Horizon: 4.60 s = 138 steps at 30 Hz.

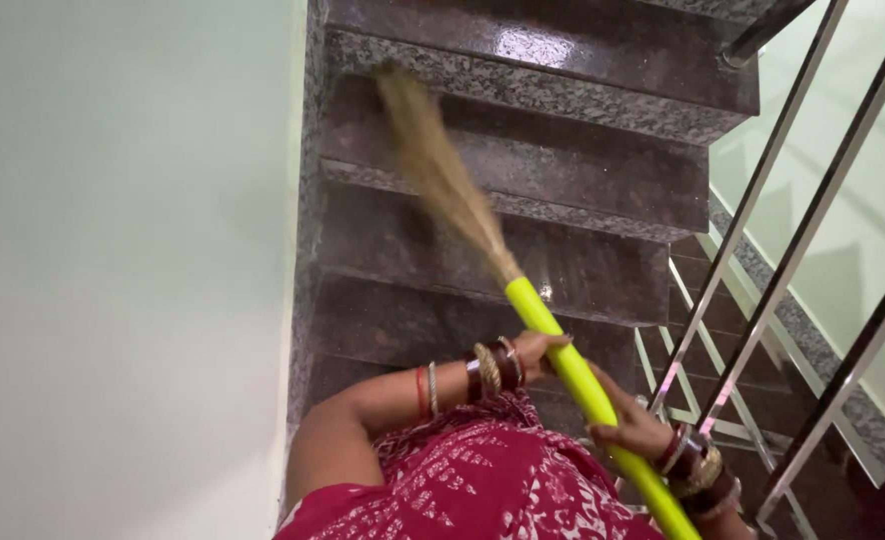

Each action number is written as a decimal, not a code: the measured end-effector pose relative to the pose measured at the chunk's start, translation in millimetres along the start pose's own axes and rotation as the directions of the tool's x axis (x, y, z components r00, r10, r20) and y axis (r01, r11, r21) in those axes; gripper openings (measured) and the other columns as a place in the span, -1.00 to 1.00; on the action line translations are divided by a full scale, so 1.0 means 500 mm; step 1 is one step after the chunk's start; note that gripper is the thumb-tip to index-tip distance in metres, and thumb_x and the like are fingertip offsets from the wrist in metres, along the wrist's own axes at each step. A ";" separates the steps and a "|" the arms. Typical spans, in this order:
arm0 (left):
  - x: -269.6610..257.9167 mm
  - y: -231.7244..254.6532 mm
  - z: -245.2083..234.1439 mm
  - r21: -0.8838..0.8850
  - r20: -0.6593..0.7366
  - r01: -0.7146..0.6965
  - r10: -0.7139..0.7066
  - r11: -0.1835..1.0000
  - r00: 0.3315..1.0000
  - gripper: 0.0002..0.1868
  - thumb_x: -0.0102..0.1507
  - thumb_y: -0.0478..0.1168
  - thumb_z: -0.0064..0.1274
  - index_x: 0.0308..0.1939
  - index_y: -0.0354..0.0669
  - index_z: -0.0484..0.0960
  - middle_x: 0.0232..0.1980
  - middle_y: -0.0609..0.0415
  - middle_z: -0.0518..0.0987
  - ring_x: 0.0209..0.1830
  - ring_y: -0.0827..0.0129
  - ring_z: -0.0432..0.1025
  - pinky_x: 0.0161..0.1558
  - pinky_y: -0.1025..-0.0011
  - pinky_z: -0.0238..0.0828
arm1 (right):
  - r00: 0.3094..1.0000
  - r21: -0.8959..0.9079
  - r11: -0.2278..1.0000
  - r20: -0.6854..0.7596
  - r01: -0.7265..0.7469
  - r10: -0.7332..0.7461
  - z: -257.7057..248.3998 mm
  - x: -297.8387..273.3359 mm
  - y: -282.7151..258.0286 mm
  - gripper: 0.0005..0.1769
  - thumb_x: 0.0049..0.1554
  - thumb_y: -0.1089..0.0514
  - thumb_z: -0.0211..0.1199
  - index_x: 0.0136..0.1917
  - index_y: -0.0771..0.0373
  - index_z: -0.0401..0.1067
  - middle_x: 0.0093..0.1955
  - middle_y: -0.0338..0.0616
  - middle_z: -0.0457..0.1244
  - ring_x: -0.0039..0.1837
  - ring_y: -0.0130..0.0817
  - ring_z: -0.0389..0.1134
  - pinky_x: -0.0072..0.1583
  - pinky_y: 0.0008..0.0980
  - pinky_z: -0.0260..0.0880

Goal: The person sweeps the stairs using a broom.

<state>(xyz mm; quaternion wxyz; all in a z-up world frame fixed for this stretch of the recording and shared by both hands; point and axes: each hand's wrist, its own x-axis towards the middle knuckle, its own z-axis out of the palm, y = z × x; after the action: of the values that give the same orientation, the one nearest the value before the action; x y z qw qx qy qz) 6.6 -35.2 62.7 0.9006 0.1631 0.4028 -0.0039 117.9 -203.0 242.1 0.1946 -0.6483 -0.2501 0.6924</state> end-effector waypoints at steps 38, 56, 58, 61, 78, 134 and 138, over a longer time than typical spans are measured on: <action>0.193 -0.033 0.033 -0.304 -0.205 -0.248 0.191 0.920 0.960 -0.55 0.37 -0.03 -0.04 0.14 -0.35 0.46 0.10 -0.19 0.59 0.12 0.00 0.48 0.28 0.03 0.37 | 0.920 -0.543 0.783 0.382 0.304 -0.092 -0.288 0.300 0.031 0.03 -0.04 0.15 0.36 0.62 0.11 -0.04 0.19 0.02 0.31 0.02 -0.19 0.41 0.01 -0.22 0.52; 0.175 -0.171 0.064 -0.432 -0.182 -0.221 0.156 0.874 0.971 -0.54 0.41 -0.02 -0.06 0.15 -0.40 0.50 0.22 -0.16 0.60 0.28 0.16 0.44 0.38 0.26 0.21 | 0.944 -0.812 0.568 0.280 0.135 0.175 -0.263 0.121 0.010 0.19 -0.02 0.05 0.31 0.69 0.00 -0.32 0.27 0.10 0.37 0.07 -0.21 0.46 0.13 -0.16 0.53; 0.195 -0.162 0.092 -0.436 -0.156 -0.260 0.212 0.862 0.965 -0.55 0.41 -0.02 -0.09 0.15 -0.36 0.50 0.21 -0.13 0.59 0.25 0.16 0.45 0.35 0.23 0.24 | 0.943 -0.786 0.605 0.285 0.126 0.174 -0.284 0.121 0.003 0.21 -0.04 0.08 0.32 0.67 -0.01 -0.36 0.31 0.07 0.32 0.07 -0.19 0.46 0.12 -0.13 0.55; 0.215 -0.170 0.099 -0.442 -0.263 -0.284 0.179 0.851 0.948 -0.61 0.42 -0.02 -0.11 0.11 -0.28 0.49 0.14 -0.11 0.59 0.12 0.12 0.50 0.21 0.14 0.42 | 0.951 -0.800 0.598 0.227 0.057 0.212 -0.289 0.145 0.015 0.17 -0.01 0.04 0.34 0.66 0.01 -0.31 0.36 0.03 0.28 0.10 -0.23 0.45 0.14 -0.16 0.54; 0.077 -0.265 -0.069 -0.272 -0.609 -0.382 0.149 0.883 0.779 -0.52 0.33 0.05 -0.18 -0.10 -0.37 0.55 -0.21 -0.15 0.62 -0.33 0.11 0.52 -0.25 0.20 0.50 | 0.794 -0.791 0.319 0.587 0.521 0.158 -0.093 0.243 -0.019 0.23 -0.01 -0.06 0.44 0.66 0.06 -0.32 0.42 0.16 0.22 0.37 -0.08 0.33 0.33 -0.16 0.34; 0.284 0.383 0.521 0.096 0.405 -0.581 0.501 0.808 0.765 -0.68 0.21 -0.28 0.22 -0.01 -0.32 0.52 -0.15 -0.07 0.63 -0.20 0.16 0.58 -0.16 0.17 0.59 | 0.781 0.108 0.826 -0.411 0.554 -0.470 -0.454 -0.047 -0.208 -0.07 -0.01 0.16 0.26 0.59 0.13 0.00 -0.06 -0.05 0.27 -0.23 -0.32 0.36 -0.25 -0.34 0.44; 0.277 0.524 0.546 0.148 0.452 -0.596 0.482 0.789 0.751 -0.67 0.27 -0.31 0.21 0.08 -0.33 0.53 -0.06 -0.08 0.60 -0.10 0.16 0.54 -0.09 0.13 0.56 | 0.775 0.292 0.737 -0.414 0.609 -0.477 -0.453 0.002 -0.315 -0.11 0.00 0.15 0.24 0.56 0.06 0.02 -0.09 -0.05 0.27 -0.21 -0.35 0.37 -0.23 -0.36 0.50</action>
<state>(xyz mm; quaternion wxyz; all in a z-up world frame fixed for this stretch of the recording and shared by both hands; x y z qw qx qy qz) 334.3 149.0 208.1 0.8909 0.3960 0.1447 0.1689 334.6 -55.3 327.6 0.5588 -0.5901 -0.2454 0.5284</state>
